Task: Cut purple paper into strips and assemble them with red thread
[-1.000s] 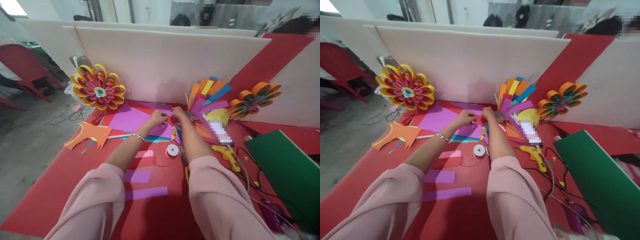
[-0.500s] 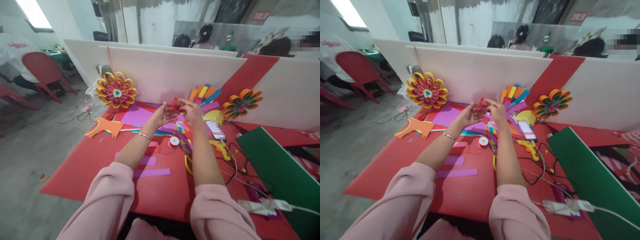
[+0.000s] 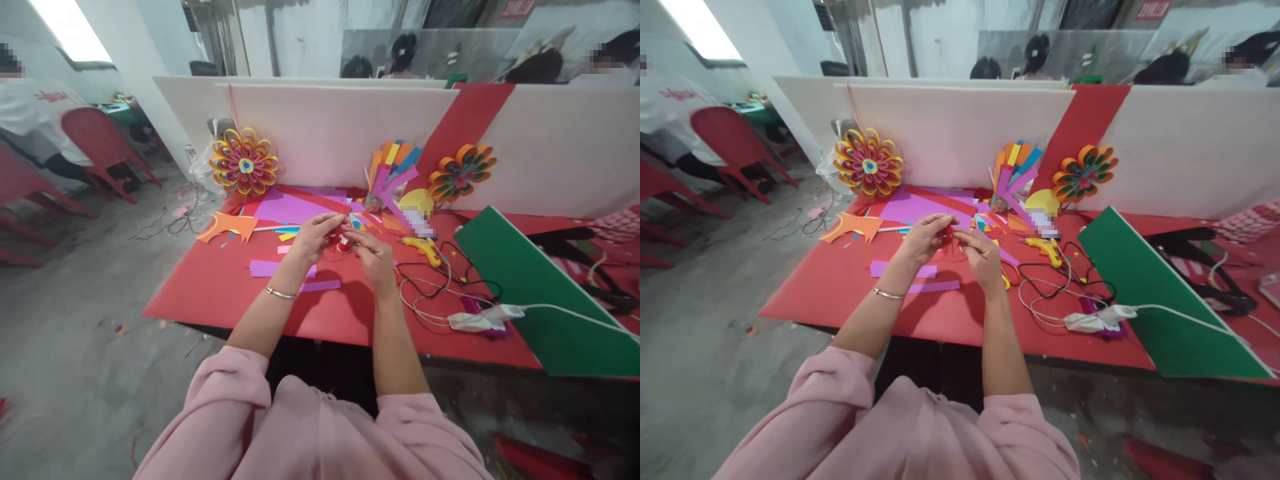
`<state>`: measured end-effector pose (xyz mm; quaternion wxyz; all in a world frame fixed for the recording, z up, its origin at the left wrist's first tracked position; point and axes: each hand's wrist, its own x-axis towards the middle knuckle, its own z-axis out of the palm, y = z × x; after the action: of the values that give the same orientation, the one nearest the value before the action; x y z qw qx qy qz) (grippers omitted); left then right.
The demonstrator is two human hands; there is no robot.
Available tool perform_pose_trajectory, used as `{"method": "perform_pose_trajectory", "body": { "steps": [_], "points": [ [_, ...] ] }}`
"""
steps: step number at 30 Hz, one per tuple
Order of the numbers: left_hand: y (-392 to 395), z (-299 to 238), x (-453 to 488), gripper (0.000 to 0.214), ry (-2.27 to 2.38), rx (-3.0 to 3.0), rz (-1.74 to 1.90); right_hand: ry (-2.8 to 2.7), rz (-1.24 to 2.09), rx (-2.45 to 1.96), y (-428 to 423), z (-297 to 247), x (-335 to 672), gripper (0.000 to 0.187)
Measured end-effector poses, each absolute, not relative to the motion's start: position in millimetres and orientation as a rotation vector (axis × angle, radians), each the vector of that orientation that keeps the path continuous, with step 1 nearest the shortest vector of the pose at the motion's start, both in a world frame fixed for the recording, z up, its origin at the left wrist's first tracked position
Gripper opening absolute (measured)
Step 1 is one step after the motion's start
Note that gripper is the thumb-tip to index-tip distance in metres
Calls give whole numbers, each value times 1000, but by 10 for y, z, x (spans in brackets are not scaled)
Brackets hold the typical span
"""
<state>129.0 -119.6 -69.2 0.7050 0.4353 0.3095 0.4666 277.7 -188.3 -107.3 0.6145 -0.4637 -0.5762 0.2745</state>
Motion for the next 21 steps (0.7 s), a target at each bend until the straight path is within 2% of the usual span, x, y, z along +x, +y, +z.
{"method": "perform_pose_trajectory", "body": {
  "steps": [4, 7, 9, 12, 14, 21],
  "points": [
    [-1547, -826, 1257, 20, 708, 1038, 1141, -1295, 599, -1103, -2216, -1157, 2706, 20],
    [-1749, -911, 1208, 13, 754, 1143, 1209, -1110, 565, -1153, -2331, -1136, 2677, 17],
    [-1840, -941, 1169, 13, 741, 1184, 1201, -1046, 628, -1170, -2336, -1089, 2652, 21],
    [-1922, -949, 1113, 17, 669, 1204, 1164, -1068, 843, -1102, -2286, -1016, 2588, 39],
    [-1961, -948, 1075, 20, 635, 1222, 1134, -1067, 931, -1049, -2260, -979, 2533, 42],
    [-2142, -1011, 916, 31, 694, 1297, 1018, -1056, 734, -1104, -2394, -847, 2438, 18]
  ]
}}
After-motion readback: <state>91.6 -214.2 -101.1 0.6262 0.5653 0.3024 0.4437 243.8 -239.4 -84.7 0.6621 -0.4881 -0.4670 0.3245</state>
